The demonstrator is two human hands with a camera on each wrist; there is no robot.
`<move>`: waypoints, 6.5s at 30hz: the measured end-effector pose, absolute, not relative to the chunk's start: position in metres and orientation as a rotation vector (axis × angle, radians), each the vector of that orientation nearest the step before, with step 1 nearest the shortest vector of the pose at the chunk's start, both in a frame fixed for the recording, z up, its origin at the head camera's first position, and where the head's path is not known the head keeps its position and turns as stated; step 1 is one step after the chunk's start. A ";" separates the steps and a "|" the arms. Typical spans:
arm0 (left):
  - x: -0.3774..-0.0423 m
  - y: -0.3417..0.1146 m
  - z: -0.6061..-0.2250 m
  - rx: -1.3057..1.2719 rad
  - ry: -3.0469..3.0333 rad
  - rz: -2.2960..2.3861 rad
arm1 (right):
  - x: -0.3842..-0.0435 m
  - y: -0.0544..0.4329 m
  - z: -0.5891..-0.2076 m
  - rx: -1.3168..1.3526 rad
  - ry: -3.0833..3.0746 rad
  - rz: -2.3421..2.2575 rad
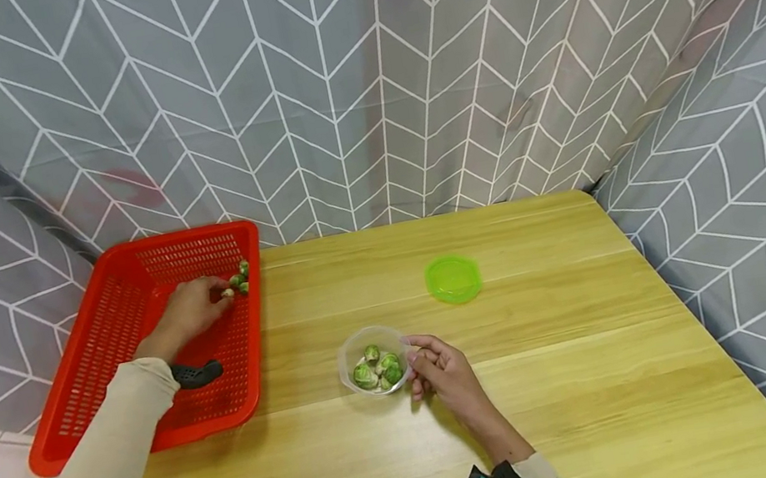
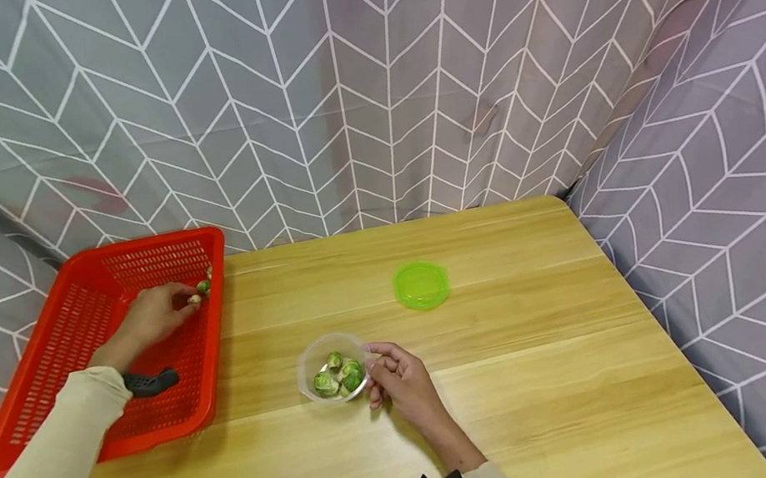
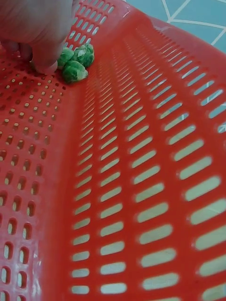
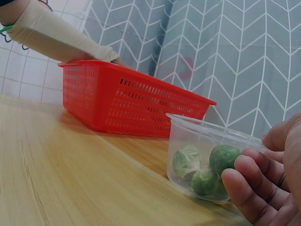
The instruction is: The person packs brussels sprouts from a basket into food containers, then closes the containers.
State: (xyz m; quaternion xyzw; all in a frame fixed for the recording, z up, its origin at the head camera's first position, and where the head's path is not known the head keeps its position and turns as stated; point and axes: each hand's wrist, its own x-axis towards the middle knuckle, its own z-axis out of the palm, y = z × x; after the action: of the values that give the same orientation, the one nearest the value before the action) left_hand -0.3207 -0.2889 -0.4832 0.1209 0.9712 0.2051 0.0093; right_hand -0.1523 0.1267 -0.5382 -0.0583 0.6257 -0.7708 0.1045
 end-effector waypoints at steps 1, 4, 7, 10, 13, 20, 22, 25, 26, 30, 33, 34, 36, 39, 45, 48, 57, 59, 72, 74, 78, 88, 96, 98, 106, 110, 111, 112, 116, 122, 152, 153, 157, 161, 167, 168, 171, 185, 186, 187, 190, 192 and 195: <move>-0.321 -0.289 -0.483 0.376 3.033 0.639 | -0.153 0.127 -0.538 -0.176 1.850 -2.269; -0.320 -0.288 -0.483 0.361 3.029 0.638 | -0.153 0.127 -0.539 -0.183 1.864 -2.260; -0.320 -0.287 -0.483 0.349 3.031 0.623 | -0.153 0.126 -0.538 -0.176 1.863 -2.260; -0.320 -0.287 -0.482 0.350 3.035 0.609 | -0.153 0.126 -0.537 -0.168 1.863 -2.261; -0.321 -0.286 -0.481 0.356 3.044 0.597 | -0.154 0.127 -0.537 -0.164 1.868 -2.260; -0.322 -0.289 -0.484 0.371 3.053 0.595 | -0.154 0.127 -0.537 -0.163 1.872 -2.260; -0.321 -0.289 -0.484 0.368 3.047 0.598 | -0.153 0.126 -0.537 -0.163 1.871 -2.262; -0.321 -0.289 -0.484 0.358 3.031 0.603 | -0.153 0.126 -0.537 -0.167 1.877 -2.256; -0.321 -0.289 -0.484 0.356 3.026 0.604 | -0.153 0.126 -0.537 -0.166 1.875 -2.257; -0.320 -0.289 -0.482 0.364 3.024 0.615 | -0.153 0.127 -0.539 -0.173 1.868 -2.258; -0.318 -0.288 -0.481 0.379 3.029 0.628 | -0.153 0.127 -0.539 -0.174 1.858 -2.266; -0.318 -0.288 -0.480 0.385 3.032 0.629 | -0.153 0.127 -0.539 -0.176 1.856 -2.266; -0.317 -0.289 -0.480 0.395 3.038 0.635 | -0.153 0.127 -0.539 -0.177 1.857 -2.266; -0.316 -0.290 -0.479 0.411 3.046 0.659 | -0.152 0.126 -0.539 -0.174 1.858 -2.264; -0.313 -0.292 -0.475 0.427 3.062 0.696 | -0.152 0.126 -0.539 -0.169 1.850 -2.266; -0.311 -0.292 -0.472 0.415 3.055 0.708 | -0.151 0.125 -0.539 -0.171 1.846 -2.264; -0.303 -0.298 -0.466 0.387 3.086 0.729 | -0.151 0.125 -0.540 -0.166 1.846 -2.266; -0.301 -0.299 -0.465 0.392 3.097 0.739 | -0.151 0.125 -0.539 -0.167 1.849 -2.263; -0.283 -0.294 -0.448 0.419 3.162 0.810 | -0.152 0.125 -0.539 -0.178 1.869 -2.262; -0.279 -0.292 -0.445 0.435 3.174 0.835 | -0.152 0.125 -0.538 -0.169 1.868 -2.264; -0.272 -0.285 -0.437 0.457 3.183 0.890 | -0.152 0.125 -0.538 -0.171 1.870 -2.258; -0.258 -0.259 -0.418 0.512 3.133 0.970 | -0.153 0.127 -0.538 -0.172 1.852 -2.262; -0.250 -0.240 -0.407 0.562 3.065 1.043 | -0.152 0.126 -0.536 -0.149 1.848 -2.264; -0.248 -0.236 -0.406 0.581 3.055 1.057 | -0.151 0.126 -0.535 -0.145 1.849 -2.265; -0.242 -0.220 -0.404 0.612 3.014 1.058 | -0.153 0.126 -0.536 -0.135 1.847 -2.267; -0.239 -0.211 -0.405 0.667 3.000 1.041 | -0.153 0.125 -0.537 -0.144 1.842 -2.277; -0.238 -0.208 -0.405 0.687 2.994 1.036 | -0.153 0.125 -0.537 -0.146 1.844 -2.278; -0.237 -0.206 -0.405 0.699 2.987 1.035 | -0.153 0.126 -0.537 -0.147 1.844 -2.279; -0.234 -0.195 -0.407 0.753 2.942 1.054 | -0.153 0.126 -0.537 -0.145 1.848 -2.280; -0.231 -0.176 -0.411 0.818 2.875 1.083 | -0.152 0.126 -0.535 -0.132 1.851 -2.277; -0.213 -0.116 -0.441 1.161 2.686 0.895 | -0.151 0.126 -0.537 -0.141 1.863 -2.264; -0.212 -0.115 -0.442 1.162 2.674 0.893 | -0.151 0.126 -0.537 -0.142 1.864 -2.263; -0.209 -0.110 -0.445 1.167 2.641 0.881 | -0.152 0.127 -0.537 -0.141 1.869 -2.260; -0.207 -0.106 -0.447 1.170 2.606 0.869 | -0.152 0.127 -0.537 -0.148 1.869 -2.265; -0.204 -0.101 -0.450 1.129 2.550 0.838 | -0.153 0.127 -0.538 -0.168 1.871 -2.269; -0.204 -0.101 -0.450 1.127 2.545 0.829 | -0.153 0.127 -0.538 -0.168 1.873 -2.267; -0.204 -0.099 -0.450 1.121 2.531 0.806 | -0.153 0.127 -0.538 -0.161 1.873 -2.265; -0.205 -0.090 -0.446 1.126 2.462 0.671 | -0.153 0.128 -0.537 -0.153 1.889 -2.252; -0.205 -0.090 -0.446 1.131 2.460 0.657 | -0.153 0.128 -0.537 -0.150 1.888 -2.252; -0.205 -0.089 -0.445 1.136 2.457 0.641 | -0.152 0.128 -0.537 -0.148 1.885 -2.253; -0.205 -0.087 -0.445 1.137 2.442 0.615 | -0.152 0.127 -0.537 -0.144 1.877 -2.255; -0.205 -0.086 -0.445 1.128 2.433 0.605 | -0.152 0.127 -0.537 -0.141 1.869 -2.260; -0.205 -0.084 -0.446 1.119 2.429 0.591 | -0.151 0.127 -0.537 -0.145 1.866 -2.261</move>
State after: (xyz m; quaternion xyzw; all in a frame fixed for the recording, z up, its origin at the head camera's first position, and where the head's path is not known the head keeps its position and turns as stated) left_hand -0.2050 -0.0843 -0.4456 0.4005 0.8688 0.2114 0.2001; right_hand -0.1514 0.1270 -0.5374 -0.0490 0.6324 -0.7662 0.1029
